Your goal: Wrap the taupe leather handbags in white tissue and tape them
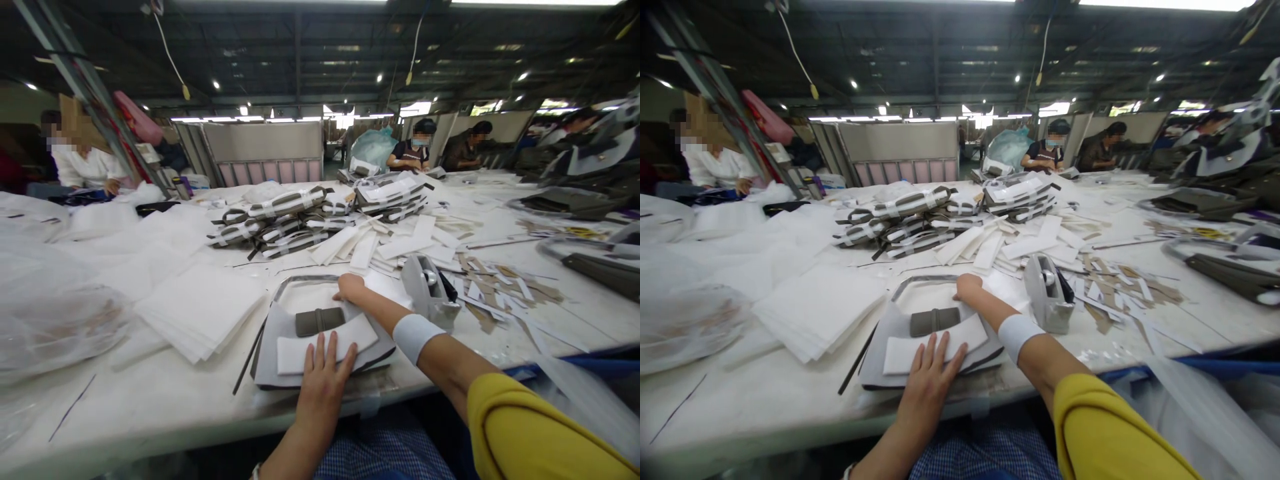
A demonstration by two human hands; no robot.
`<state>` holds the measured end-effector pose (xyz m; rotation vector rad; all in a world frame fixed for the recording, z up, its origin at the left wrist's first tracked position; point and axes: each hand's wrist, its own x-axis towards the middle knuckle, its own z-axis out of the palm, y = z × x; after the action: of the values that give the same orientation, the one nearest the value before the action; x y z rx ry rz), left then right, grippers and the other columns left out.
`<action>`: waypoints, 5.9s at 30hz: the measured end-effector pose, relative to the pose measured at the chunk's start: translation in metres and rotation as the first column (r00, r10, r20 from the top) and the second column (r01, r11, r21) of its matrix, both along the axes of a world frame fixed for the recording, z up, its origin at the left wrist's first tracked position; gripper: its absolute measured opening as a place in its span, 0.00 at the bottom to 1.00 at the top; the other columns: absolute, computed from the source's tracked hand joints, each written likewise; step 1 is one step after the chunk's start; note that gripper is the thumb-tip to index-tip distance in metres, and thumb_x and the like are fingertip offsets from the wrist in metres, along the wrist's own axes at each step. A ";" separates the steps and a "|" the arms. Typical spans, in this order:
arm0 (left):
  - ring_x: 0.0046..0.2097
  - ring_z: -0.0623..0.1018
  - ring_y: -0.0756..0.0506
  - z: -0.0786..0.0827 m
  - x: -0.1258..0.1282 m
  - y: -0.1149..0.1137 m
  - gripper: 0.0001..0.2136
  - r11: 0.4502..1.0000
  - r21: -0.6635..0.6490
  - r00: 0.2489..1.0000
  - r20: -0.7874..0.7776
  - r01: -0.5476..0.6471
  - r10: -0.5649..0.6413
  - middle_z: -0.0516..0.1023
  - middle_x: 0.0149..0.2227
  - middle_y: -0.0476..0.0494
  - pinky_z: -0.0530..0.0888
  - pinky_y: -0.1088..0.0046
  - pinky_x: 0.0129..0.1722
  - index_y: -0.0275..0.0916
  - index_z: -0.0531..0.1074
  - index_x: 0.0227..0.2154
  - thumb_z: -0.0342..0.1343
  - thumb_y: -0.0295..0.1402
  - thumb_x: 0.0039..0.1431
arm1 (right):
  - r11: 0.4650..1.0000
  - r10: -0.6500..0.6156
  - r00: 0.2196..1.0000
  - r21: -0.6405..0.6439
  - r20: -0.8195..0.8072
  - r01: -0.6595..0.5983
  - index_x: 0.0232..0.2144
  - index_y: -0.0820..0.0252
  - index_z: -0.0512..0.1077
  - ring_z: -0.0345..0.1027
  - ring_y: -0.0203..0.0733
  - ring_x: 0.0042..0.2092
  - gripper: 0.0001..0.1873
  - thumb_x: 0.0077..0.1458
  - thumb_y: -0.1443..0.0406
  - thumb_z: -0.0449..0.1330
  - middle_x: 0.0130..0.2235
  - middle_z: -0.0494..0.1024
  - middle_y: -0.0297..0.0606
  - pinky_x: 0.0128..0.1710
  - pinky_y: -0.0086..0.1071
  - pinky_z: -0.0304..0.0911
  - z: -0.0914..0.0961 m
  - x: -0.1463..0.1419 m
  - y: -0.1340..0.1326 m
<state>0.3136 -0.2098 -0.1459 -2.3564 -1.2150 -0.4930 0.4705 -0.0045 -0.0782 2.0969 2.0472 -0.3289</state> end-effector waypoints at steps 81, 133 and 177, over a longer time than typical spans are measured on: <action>0.70 0.52 0.43 0.015 0.013 -0.008 0.29 0.925 -0.301 0.968 0.162 0.232 -0.190 0.52 0.69 0.54 0.42 0.50 0.69 0.49 0.50 0.67 0.51 0.35 0.65 | 0.720 0.663 0.730 0.413 -0.169 -0.558 0.43 0.59 0.78 0.65 0.50 0.60 0.15 0.67 0.65 0.51 0.50 0.79 0.43 0.65 0.55 0.47 -0.014 0.055 -0.110; 0.60 0.71 0.43 -0.002 0.024 0.004 0.18 0.972 -0.013 0.934 0.281 0.233 -0.220 0.72 0.58 0.50 0.64 0.56 0.63 0.47 0.65 0.59 0.52 0.32 0.68 | 0.244 0.821 0.564 0.840 0.087 -0.485 0.51 0.63 0.73 0.75 0.45 0.49 0.14 0.64 0.71 0.56 0.47 0.81 0.44 0.52 0.43 0.71 -0.097 0.088 -0.236; 0.46 0.77 0.45 -0.004 0.019 0.009 0.10 0.958 0.033 0.894 0.352 0.285 -0.278 0.78 0.49 0.43 0.74 0.68 0.52 0.40 0.71 0.48 0.52 0.27 0.67 | 0.770 0.525 0.798 0.564 -0.296 -0.297 0.26 0.55 0.79 0.71 0.43 0.43 0.03 0.49 0.66 0.70 0.37 0.79 0.34 0.43 0.33 0.65 -0.003 0.060 -0.154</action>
<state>0.3328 -0.2006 -0.1497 -2.5487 -1.0214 -1.0454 0.5302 -0.1588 -0.0816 1.8058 3.0922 -0.2326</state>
